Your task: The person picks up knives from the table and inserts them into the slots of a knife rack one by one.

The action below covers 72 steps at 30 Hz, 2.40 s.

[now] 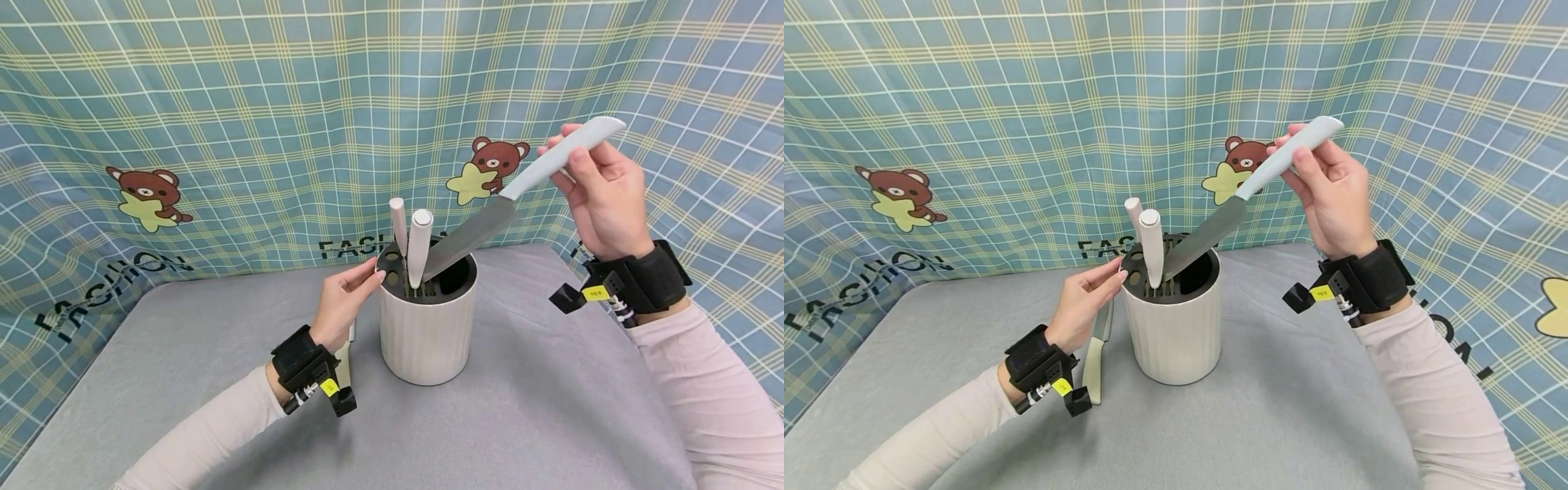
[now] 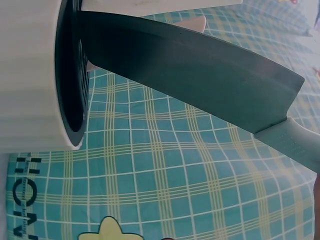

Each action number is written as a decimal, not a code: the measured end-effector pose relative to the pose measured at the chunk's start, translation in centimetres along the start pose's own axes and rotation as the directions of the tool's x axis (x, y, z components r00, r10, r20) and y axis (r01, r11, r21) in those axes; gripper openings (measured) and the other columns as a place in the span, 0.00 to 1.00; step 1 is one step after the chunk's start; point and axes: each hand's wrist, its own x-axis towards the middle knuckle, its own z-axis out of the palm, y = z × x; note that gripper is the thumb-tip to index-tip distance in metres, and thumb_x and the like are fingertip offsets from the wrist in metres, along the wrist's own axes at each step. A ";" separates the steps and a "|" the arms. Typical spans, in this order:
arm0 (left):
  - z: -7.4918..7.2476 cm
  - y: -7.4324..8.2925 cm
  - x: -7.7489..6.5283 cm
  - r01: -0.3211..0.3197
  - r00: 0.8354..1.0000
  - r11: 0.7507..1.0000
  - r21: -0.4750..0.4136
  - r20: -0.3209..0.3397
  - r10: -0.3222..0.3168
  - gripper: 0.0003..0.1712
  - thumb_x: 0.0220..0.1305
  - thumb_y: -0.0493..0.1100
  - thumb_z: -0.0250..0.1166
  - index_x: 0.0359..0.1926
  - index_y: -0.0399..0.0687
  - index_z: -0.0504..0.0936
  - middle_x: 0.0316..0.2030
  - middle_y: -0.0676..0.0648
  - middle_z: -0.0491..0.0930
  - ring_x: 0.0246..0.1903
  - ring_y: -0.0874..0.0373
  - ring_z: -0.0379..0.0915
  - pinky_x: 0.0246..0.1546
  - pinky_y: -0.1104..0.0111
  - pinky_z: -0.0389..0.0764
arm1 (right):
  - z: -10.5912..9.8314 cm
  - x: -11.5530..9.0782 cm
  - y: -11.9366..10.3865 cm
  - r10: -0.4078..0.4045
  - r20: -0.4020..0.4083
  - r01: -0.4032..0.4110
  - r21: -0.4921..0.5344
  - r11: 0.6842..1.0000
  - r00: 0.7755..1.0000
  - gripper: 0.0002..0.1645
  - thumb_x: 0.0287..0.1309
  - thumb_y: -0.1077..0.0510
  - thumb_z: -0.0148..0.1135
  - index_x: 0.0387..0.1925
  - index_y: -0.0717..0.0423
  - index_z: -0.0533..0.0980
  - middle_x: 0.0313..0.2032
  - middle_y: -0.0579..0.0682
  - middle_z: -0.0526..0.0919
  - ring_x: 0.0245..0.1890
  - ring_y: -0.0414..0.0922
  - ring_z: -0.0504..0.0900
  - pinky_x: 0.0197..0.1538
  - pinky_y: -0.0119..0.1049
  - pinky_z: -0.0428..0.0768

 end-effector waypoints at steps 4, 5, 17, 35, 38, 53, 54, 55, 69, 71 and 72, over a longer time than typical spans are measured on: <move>0.0 0.0 0.0 0.004 1.000 1.000 -0.003 0.008 -0.004 0.28 0.69 0.42 0.62 0.67 0.42 0.70 0.65 0.48 0.71 0.63 0.60 0.69 0.65 0.74 0.73 | 0.8 0.5 -0.3 -0.011 0.017 0.012 -0.077 0.997 1.000 0.20 0.64 0.74 0.52 0.56 0.83 0.68 0.44 0.64 0.81 0.46 0.53 0.83 0.61 0.44 0.79; 0.0 0.0 0.0 0.006 1.000 1.000 -0.002 0.007 -0.006 0.28 0.69 0.42 0.62 0.67 0.42 0.70 0.65 0.48 0.71 0.63 0.61 0.69 0.64 0.74 0.73 | 1.0 0.7 -0.4 -0.011 0.024 0.014 -0.088 0.996 1.000 0.20 0.64 0.75 0.52 0.56 0.83 0.68 0.43 0.64 0.81 0.46 0.53 0.83 0.61 0.45 0.79; -0.1 0.1 0.1 0.016 1.000 1.000 0.008 -0.005 -0.016 0.26 0.68 0.40 0.62 0.66 0.42 0.72 0.65 0.46 0.71 0.63 0.56 0.70 0.61 0.76 0.76 | 3.1 1.6 -0.7 -0.013 0.089 0.032 -0.224 0.974 0.996 0.19 0.63 0.74 0.54 0.55 0.81 0.71 0.42 0.63 0.83 0.46 0.53 0.83 0.60 0.42 0.81; 0.0 0.1 0.1 0.019 1.000 1.000 0.012 -0.018 -0.019 0.25 0.68 0.39 0.62 0.65 0.43 0.73 0.64 0.45 0.73 0.62 0.56 0.71 0.61 0.75 0.76 | 3.5 1.0 1.2 0.136 0.147 -0.083 -0.321 0.944 0.980 0.17 0.61 0.74 0.58 0.52 0.73 0.76 0.43 0.59 0.85 0.45 0.48 0.84 0.48 0.31 0.86; 0.0 0.1 0.1 0.017 1.000 1.000 0.010 -0.014 -0.016 0.25 0.68 0.39 0.62 0.65 0.43 0.73 0.64 0.45 0.72 0.62 0.56 0.70 0.61 0.75 0.76 | 3.5 0.9 1.4 0.160 0.172 -0.086 -0.372 0.924 0.972 0.17 0.61 0.73 0.58 0.52 0.74 0.75 0.43 0.59 0.85 0.45 0.48 0.85 0.43 0.31 0.86; 0.1 0.2 0.1 0.018 1.000 1.000 -0.016 -0.011 -0.018 0.25 0.68 0.38 0.62 0.65 0.43 0.73 0.64 0.46 0.72 0.62 0.57 0.70 0.63 0.73 0.75 | 4.3 1.9 0.2 0.368 0.244 -0.144 -0.627 0.766 0.897 0.18 0.58 0.68 0.65 0.51 0.69 0.78 0.44 0.55 0.86 0.44 0.45 0.85 0.49 0.30 0.86; 0.1 0.2 0.1 0.020 1.000 1.000 -0.021 -0.013 -0.020 0.25 0.68 0.38 0.62 0.65 0.42 0.73 0.64 0.45 0.72 0.62 0.57 0.70 0.63 0.74 0.75 | 4.4 2.0 0.1 0.381 0.247 -0.135 -0.657 0.742 0.891 0.18 0.58 0.68 0.65 0.51 0.68 0.78 0.44 0.53 0.86 0.44 0.44 0.86 0.48 0.29 0.86; 0.1 0.1 0.1 0.019 1.000 1.000 -0.022 -0.012 -0.019 0.25 0.68 0.38 0.61 0.65 0.42 0.73 0.64 0.44 0.72 0.62 0.56 0.70 0.62 0.73 0.76 | 4.5 2.1 0.1 0.394 0.247 -0.128 -0.686 0.716 0.885 0.17 0.58 0.67 0.66 0.50 0.67 0.79 0.43 0.51 0.86 0.43 0.43 0.86 0.48 0.29 0.86; 0.0 0.1 0.2 0.017 1.000 1.000 -0.017 -0.007 -0.017 0.26 0.68 0.39 0.62 0.66 0.43 0.72 0.64 0.45 0.72 0.62 0.57 0.71 0.64 0.73 0.75 | 5.2 2.9 1.2 0.513 0.283 -0.085 -0.809 0.581 0.810 0.16 0.57 0.62 0.69 0.47 0.64 0.81 0.41 0.49 0.86 0.39 0.43 0.86 0.43 0.30 0.87; 0.0 0.1 0.2 0.013 1.000 1.000 -0.015 -0.006 -0.013 0.26 0.68 0.39 0.62 0.66 0.43 0.72 0.65 0.45 0.72 0.62 0.56 0.71 0.63 0.73 0.75 | 5.2 2.8 1.9 0.530 0.310 -0.067 -0.815 0.576 0.790 0.15 0.58 0.63 0.68 0.47 0.64 0.80 0.40 0.50 0.86 0.38 0.43 0.85 0.43 0.30 0.86; 0.0 0.1 0.2 0.014 1.000 1.000 -0.015 -0.009 -0.014 0.25 0.68 0.39 0.62 0.65 0.43 0.73 0.64 0.45 0.72 0.62 0.56 0.71 0.63 0.73 0.75 | 5.1 2.8 2.2 0.538 0.322 -0.059 -0.816 0.574 0.779 0.15 0.58 0.63 0.68 0.46 0.64 0.80 0.40 0.50 0.85 0.38 0.42 0.85 0.43 0.30 0.86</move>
